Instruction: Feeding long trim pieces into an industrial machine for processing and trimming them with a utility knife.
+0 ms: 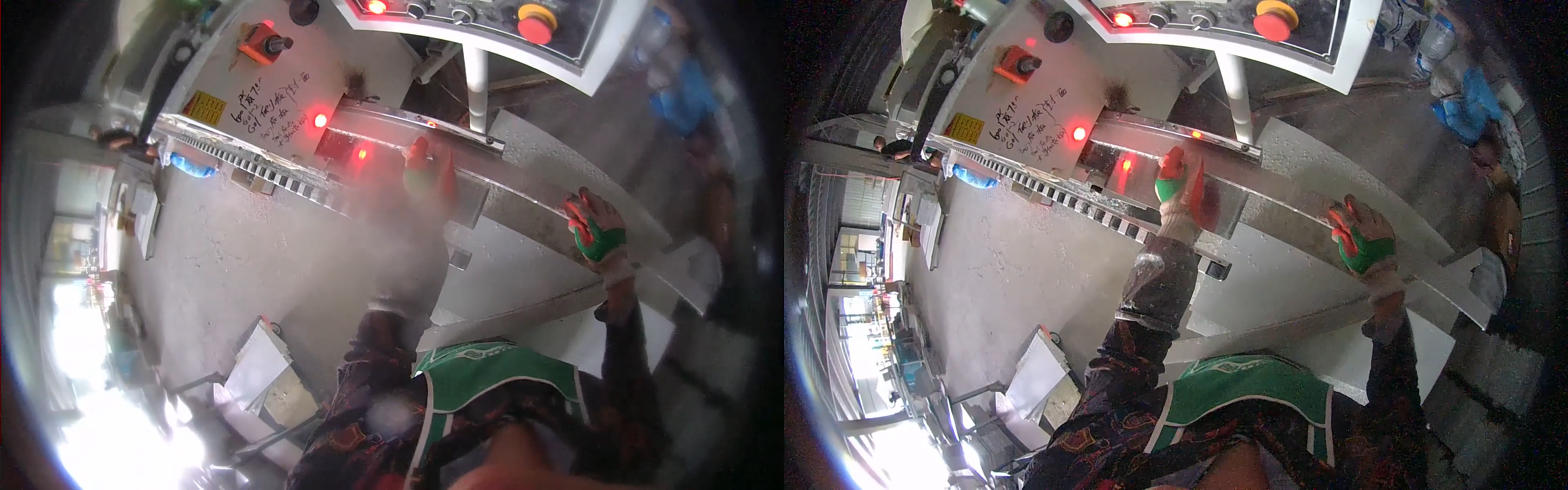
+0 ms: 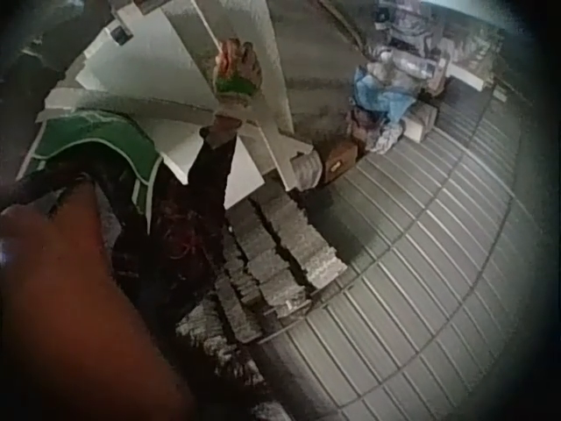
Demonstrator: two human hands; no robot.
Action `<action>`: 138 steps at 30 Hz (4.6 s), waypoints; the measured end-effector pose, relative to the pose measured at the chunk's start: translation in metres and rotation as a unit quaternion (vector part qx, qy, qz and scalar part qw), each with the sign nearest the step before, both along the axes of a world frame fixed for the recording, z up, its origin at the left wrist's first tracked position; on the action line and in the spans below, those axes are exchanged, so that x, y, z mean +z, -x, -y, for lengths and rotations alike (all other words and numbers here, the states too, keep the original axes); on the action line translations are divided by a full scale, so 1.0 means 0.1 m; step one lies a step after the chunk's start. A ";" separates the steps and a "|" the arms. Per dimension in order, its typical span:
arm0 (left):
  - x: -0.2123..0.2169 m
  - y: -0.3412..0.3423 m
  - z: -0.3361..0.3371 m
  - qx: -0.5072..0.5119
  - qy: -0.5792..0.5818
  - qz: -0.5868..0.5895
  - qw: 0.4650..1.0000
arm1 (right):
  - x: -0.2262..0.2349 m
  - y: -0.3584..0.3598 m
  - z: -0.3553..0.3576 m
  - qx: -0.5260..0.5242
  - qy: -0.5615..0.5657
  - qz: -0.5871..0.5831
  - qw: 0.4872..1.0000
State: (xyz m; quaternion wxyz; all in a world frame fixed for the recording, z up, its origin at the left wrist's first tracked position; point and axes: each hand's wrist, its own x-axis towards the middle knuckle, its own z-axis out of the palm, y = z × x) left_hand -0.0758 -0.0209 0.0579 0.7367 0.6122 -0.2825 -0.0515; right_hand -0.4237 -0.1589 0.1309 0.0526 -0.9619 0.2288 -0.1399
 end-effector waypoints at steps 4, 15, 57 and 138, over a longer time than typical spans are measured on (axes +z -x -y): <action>0.09 0.04 0.01 0.051 -0.092 0.060 0.993 | 0.02 0.00 0.01 -0.008 -0.006 -0.012 1.000; 0.31 0.00 -0.01 -0.021 0.050 -0.141 0.989 | 0.05 -0.07 0.01 0.006 0.005 -0.014 1.000; 0.16 -0.11 0.01 -0.019 -0.090 -0.115 0.989 | 0.16 -0.24 -0.07 -0.016 0.021 -0.026 0.999; 0.56 0.30 -0.04 -0.130 -0.547 0.315 0.765 | 0.15 0.40 -0.49 -0.196 0.104 0.141 0.965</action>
